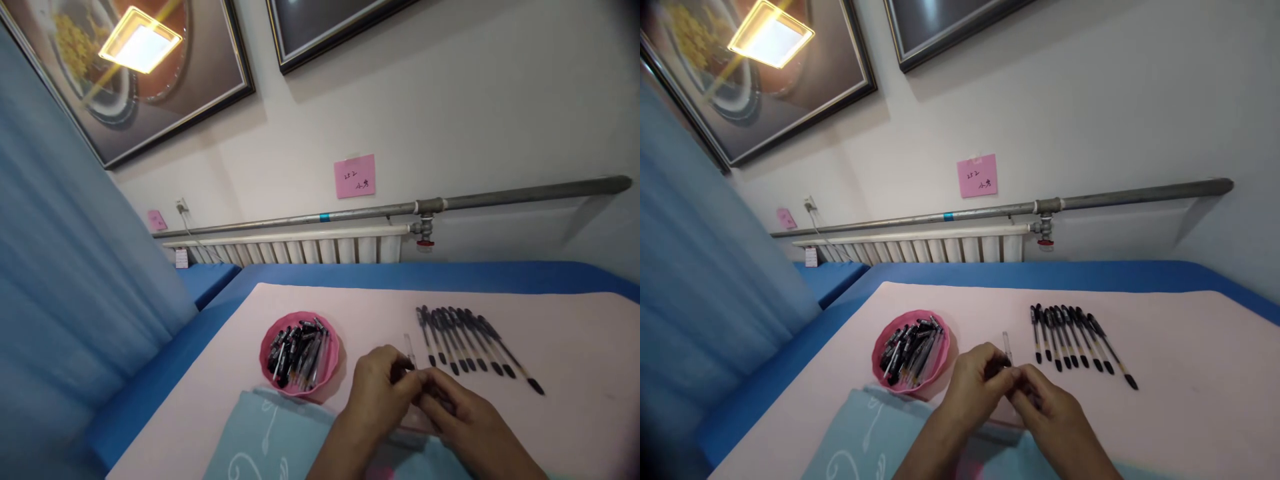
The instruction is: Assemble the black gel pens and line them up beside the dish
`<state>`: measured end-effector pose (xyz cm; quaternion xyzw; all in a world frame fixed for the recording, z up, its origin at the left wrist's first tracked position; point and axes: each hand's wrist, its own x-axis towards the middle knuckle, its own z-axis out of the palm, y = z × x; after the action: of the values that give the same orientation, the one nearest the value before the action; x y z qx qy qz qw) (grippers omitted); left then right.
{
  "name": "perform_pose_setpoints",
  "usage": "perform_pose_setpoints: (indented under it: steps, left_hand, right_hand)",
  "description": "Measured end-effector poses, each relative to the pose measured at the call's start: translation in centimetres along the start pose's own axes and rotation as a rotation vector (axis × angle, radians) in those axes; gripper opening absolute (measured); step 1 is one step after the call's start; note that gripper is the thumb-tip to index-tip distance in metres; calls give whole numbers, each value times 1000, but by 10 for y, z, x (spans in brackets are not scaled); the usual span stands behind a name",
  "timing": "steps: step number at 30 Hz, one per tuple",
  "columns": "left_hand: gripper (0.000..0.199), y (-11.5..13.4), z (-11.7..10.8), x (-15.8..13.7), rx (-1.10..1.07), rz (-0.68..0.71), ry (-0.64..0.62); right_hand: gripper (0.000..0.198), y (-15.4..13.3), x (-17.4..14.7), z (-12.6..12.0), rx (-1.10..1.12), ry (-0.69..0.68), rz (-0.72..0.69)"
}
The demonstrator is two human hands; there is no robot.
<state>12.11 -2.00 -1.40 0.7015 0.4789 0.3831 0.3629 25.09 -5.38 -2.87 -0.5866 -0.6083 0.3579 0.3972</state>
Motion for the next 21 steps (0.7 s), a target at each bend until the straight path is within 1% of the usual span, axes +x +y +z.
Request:
perform_pose_setpoints:
  steps: [2, 4, 6, 7, 8, 10, 12, 15, 18, 21]
  left_hand:
    - [18, -2, -9, 3, 131, 37, 18]
    - [21, -5, -23, 9, 251, 13, 88]
    - [23, -11, -42, 14, 386, -85, 180]
    - [22, -15, -53, 16, 485, -182, 217]
    - [23, -20, -63, 17, 528, -239, 245]
    - [28, -31, -82, 18, 591, -325, 286]
    - [29, -42, -94, 18, 648, -430, 296]
    - [30, -54, -100, 18, 704, -522, 262]
    - [29, -59, -99, 19, 739, -548, 219]
    - [31, -60, -99, 20, 773, -560, 207]
  right_hand:
    - [21, 6, 2, 0, -27, -8, 18]
    - [21, 12, 4, 1, -34, -2, 34]
    - [20, 15, 5, 1, -35, 21, 33]
    - [19, 16, 5, 1, -36, 34, 27]
    - [19, 16, 5, 0, -39, 43, 17]
    - [18, 14, 4, -1, -48, 47, -6]
    - [18, 13, 3, -1, -53, 42, -22]
    - [17, 11, 3, -1, -64, 23, -9]
    - [17, 9, 2, -2, -72, 13, 16]
    - [17, 6, 0, -2, -40, 11, 22]
